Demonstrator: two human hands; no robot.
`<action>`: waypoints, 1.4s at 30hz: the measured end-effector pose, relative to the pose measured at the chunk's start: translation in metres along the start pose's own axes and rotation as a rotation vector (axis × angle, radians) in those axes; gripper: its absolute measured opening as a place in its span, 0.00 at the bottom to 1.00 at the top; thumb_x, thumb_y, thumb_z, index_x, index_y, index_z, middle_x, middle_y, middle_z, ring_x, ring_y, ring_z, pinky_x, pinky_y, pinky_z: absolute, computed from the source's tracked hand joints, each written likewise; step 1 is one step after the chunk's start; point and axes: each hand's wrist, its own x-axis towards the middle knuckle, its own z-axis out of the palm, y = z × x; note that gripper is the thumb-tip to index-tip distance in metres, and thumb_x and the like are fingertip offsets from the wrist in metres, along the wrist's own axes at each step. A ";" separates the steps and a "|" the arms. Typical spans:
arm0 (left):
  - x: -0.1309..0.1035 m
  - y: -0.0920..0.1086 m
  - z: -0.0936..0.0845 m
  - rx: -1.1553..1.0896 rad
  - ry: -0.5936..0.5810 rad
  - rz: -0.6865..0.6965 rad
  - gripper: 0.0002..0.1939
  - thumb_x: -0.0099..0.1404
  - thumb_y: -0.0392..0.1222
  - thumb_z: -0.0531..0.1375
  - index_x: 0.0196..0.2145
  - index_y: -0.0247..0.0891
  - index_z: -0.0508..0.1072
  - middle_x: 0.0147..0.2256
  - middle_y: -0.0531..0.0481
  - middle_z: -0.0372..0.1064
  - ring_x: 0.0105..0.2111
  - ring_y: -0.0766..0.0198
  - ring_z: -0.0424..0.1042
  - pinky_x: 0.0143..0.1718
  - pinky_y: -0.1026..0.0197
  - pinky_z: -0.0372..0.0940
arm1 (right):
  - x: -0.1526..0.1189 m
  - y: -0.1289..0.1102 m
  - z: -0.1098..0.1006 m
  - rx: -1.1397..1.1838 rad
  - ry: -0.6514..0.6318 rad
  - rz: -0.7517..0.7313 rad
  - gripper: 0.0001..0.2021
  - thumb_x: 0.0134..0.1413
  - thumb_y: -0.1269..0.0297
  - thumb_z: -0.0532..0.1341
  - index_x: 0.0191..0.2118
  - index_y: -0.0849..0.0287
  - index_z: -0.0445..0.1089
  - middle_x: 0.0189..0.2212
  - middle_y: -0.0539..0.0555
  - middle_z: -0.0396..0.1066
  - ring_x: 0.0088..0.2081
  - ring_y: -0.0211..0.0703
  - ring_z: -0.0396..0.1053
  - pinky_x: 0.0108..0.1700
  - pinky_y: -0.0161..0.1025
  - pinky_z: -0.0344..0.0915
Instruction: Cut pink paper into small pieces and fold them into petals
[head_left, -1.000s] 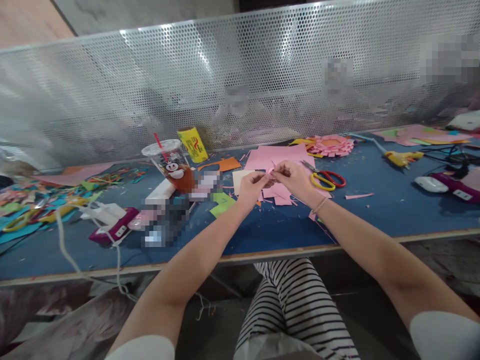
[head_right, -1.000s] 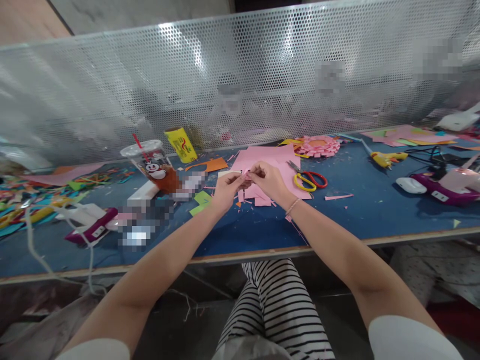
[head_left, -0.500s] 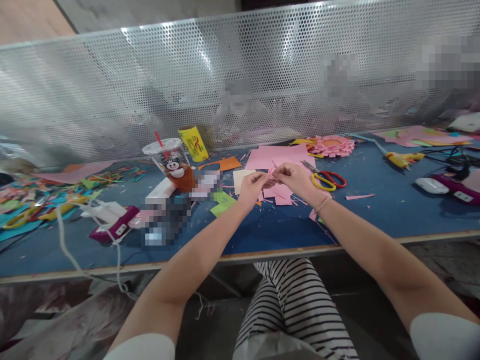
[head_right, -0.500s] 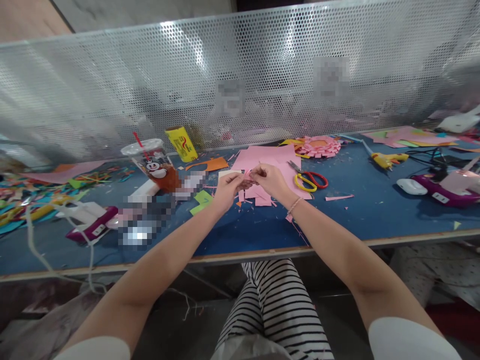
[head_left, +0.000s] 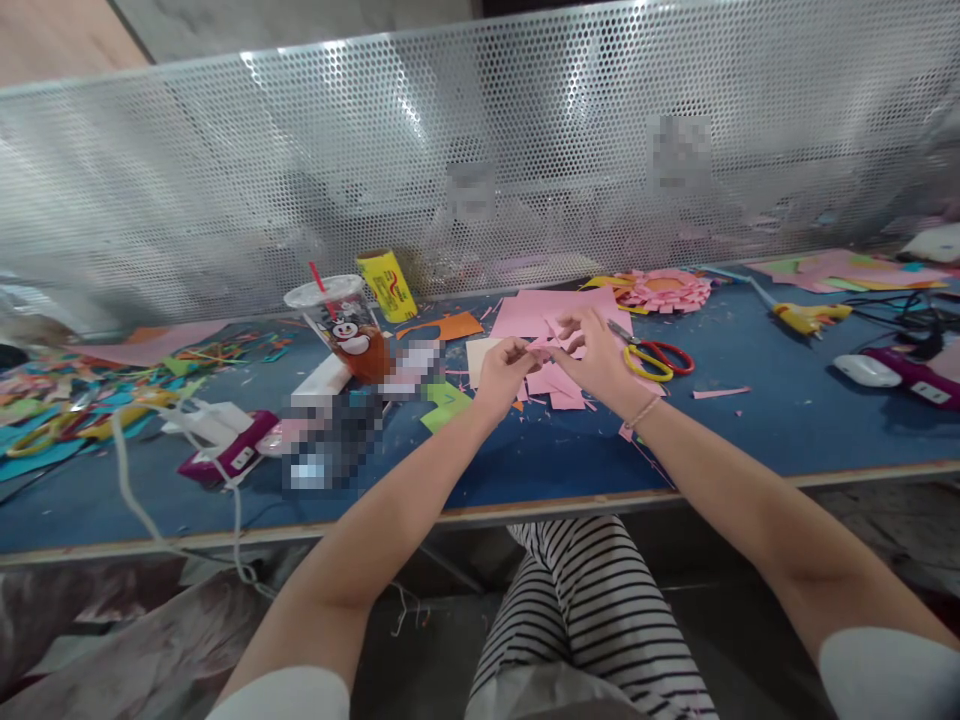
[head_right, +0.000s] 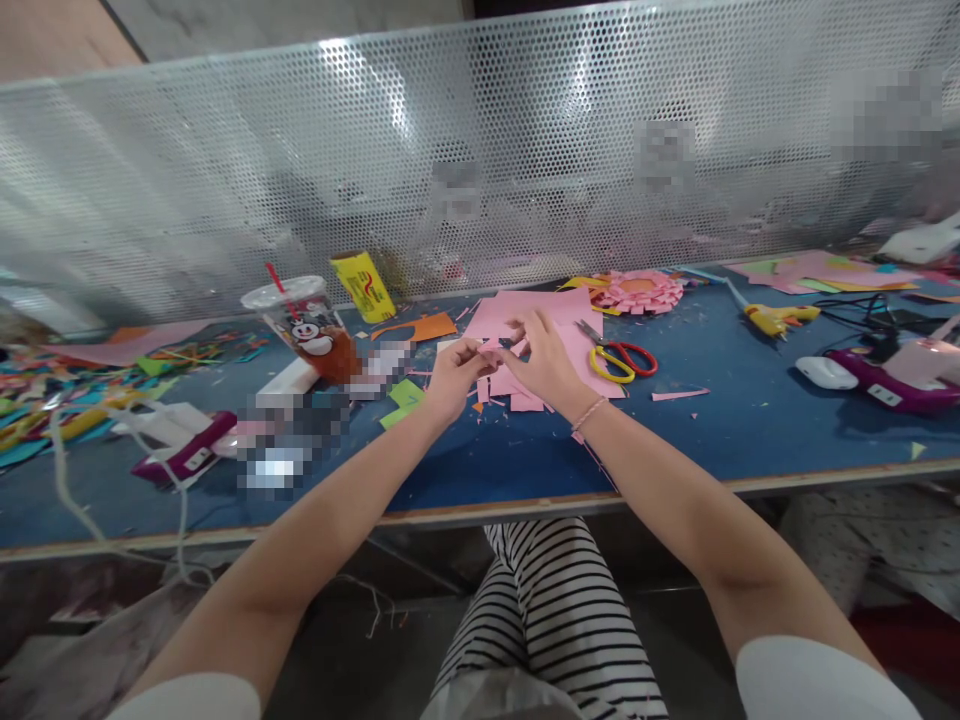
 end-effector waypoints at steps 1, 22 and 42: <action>-0.001 0.000 0.001 -0.026 -0.018 -0.016 0.10 0.50 0.43 0.62 0.25 0.34 0.67 0.24 0.53 0.68 0.26 0.70 0.68 0.36 0.61 0.66 | 0.000 -0.002 -0.001 -0.014 -0.026 -0.051 0.13 0.47 0.64 0.60 0.41 0.57 0.65 0.40 0.56 0.63 0.37 0.40 0.64 0.33 0.38 0.67; -0.006 0.010 0.006 -0.285 -0.025 -0.130 0.08 0.50 0.41 0.62 0.25 0.33 0.69 0.23 0.51 0.69 0.27 0.66 0.72 0.38 0.55 0.68 | 0.001 0.002 -0.003 -0.125 -0.184 -0.280 0.09 0.57 0.69 0.51 0.37 0.56 0.68 0.36 0.55 0.68 0.41 0.42 0.65 0.47 0.43 0.63; -0.003 0.009 0.007 -0.287 0.034 -0.158 0.08 0.49 0.41 0.62 0.24 0.34 0.68 0.21 0.52 0.68 0.25 0.67 0.71 0.38 0.56 0.67 | 0.000 0.001 -0.005 -0.080 -0.235 -0.261 0.13 0.52 0.73 0.52 0.38 0.55 0.71 0.40 0.55 0.70 0.44 0.43 0.66 0.50 0.47 0.63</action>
